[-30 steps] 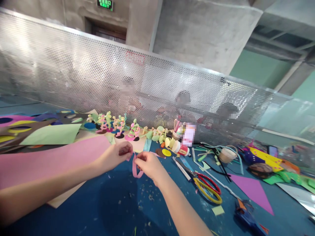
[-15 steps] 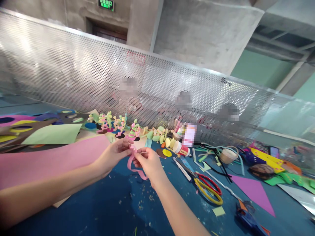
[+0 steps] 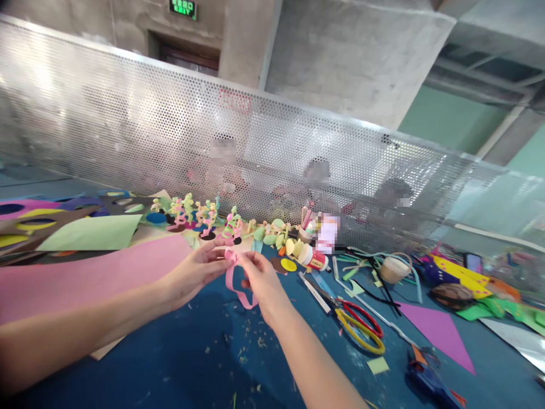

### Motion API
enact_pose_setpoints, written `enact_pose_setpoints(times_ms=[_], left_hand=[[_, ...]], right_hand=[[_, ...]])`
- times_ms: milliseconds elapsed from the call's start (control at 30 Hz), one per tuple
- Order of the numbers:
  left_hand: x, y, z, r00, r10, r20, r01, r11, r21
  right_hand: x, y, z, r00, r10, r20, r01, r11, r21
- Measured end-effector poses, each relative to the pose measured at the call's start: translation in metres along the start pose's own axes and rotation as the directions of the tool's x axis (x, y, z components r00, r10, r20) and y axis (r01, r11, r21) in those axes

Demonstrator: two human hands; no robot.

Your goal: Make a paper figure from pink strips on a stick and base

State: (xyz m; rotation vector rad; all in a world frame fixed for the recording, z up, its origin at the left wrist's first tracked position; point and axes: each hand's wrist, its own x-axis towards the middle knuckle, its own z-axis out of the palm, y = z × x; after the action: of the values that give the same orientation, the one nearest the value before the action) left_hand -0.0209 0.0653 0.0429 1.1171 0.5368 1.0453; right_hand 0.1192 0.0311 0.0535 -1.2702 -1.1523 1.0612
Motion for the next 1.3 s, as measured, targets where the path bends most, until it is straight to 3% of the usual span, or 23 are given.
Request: enact_pose_setpoints(times_ms=[100,267,400,500,733,967,1167,1300], left_hand=[[0.004,0.003,-0.005,1.000,0.000,0.007,0.000,1.000,-0.026],[0.007,0.006,-0.010,0.997,-0.073,0.019,0.073,0.997,0.030],[0.007,0.008,-0.011,0.992,-0.113,0.053,0.106,0.988,0.116],[0.008,0.011,-0.012,0.990,-0.126,0.061,0.114,0.979,0.171],[0.013,0.014,-0.019,0.989,-0.112,0.094,0.092,0.976,0.199],[0.012,0.017,-0.020,0.971,-0.173,0.163,0.140,0.971,0.194],[0.013,0.021,-0.022,0.975,-0.168,0.148,0.140,0.973,0.186],[0.014,0.023,-0.021,0.980,-0.158,0.118,0.122,0.957,0.264]], right_hand=[[0.004,-0.003,-0.009,0.995,-0.057,0.076,0.055,0.998,0.029],[0.008,-0.004,-0.019,0.924,-0.293,0.247,0.344,0.918,-0.198],[0.009,0.000,-0.020,0.878,-0.414,0.239,0.476,0.807,-0.350],[0.010,0.002,-0.021,0.844,-0.486,0.226,0.536,0.757,-0.374],[0.008,-0.002,-0.024,0.828,-0.502,0.250,0.561,0.723,-0.403],[0.006,-0.001,-0.022,0.792,-0.528,0.306,0.610,0.663,-0.435],[0.006,-0.005,-0.025,0.792,-0.531,0.300,0.609,0.658,-0.442],[0.004,-0.007,-0.024,0.792,-0.525,0.312,0.610,0.656,-0.444]])
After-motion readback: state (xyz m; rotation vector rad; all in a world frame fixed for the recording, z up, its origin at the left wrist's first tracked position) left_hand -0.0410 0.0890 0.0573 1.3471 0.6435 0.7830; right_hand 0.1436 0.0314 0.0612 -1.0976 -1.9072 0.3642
